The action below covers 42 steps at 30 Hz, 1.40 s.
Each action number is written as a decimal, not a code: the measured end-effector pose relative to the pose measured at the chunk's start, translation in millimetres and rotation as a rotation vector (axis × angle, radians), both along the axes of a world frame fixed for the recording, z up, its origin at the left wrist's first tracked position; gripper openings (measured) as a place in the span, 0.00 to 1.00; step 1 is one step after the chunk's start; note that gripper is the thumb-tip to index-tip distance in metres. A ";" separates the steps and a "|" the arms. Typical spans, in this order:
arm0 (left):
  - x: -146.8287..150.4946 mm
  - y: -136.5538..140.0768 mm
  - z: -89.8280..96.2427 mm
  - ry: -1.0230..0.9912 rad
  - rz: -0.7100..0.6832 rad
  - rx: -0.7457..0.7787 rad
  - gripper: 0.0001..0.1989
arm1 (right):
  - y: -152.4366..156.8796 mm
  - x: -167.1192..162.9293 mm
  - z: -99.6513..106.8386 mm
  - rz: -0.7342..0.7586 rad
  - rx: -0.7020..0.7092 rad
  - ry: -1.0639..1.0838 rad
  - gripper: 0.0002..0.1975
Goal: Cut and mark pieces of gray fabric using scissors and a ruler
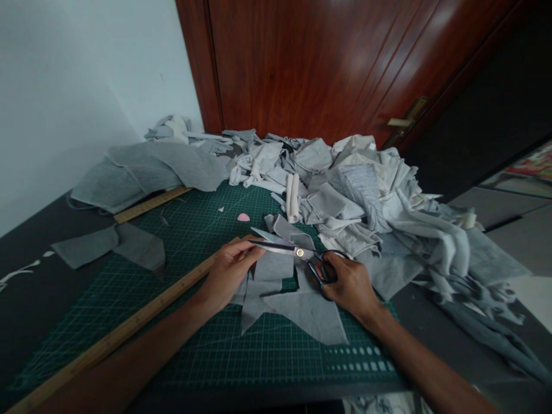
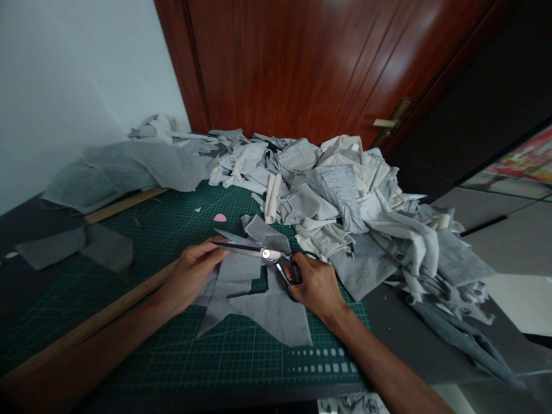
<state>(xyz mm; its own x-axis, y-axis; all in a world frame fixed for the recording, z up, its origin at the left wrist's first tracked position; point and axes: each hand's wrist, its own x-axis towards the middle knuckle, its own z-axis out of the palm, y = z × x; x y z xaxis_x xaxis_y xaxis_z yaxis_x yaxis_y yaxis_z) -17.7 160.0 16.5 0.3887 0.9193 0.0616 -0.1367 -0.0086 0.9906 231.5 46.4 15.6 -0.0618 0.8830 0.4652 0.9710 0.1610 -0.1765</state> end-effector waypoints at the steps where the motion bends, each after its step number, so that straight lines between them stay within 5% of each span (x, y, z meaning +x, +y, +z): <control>1: -0.2 0.2 -0.1 0.007 0.000 0.013 0.08 | 0.2 -0.4 0.4 -0.001 0.009 0.001 0.05; 35: 0.6 -0.6 9.6 0.121 0.024 0.072 0.09 | -1.4 8.7 5.2 0.057 -0.022 -0.006 0.08; 42: -3.3 0.8 4.2 0.123 -0.049 -0.010 0.13 | -0.4 8.1 -0.3 0.015 -0.121 0.318 0.04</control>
<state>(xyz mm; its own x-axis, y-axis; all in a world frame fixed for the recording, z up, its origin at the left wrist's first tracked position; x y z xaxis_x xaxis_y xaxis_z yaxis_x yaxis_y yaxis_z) -21.0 160.8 20.7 0.4374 0.8993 0.0013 -0.0137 0.0052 0.9999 239.7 46.0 15.3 0.0563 0.9333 0.3548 0.8618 0.1340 -0.4893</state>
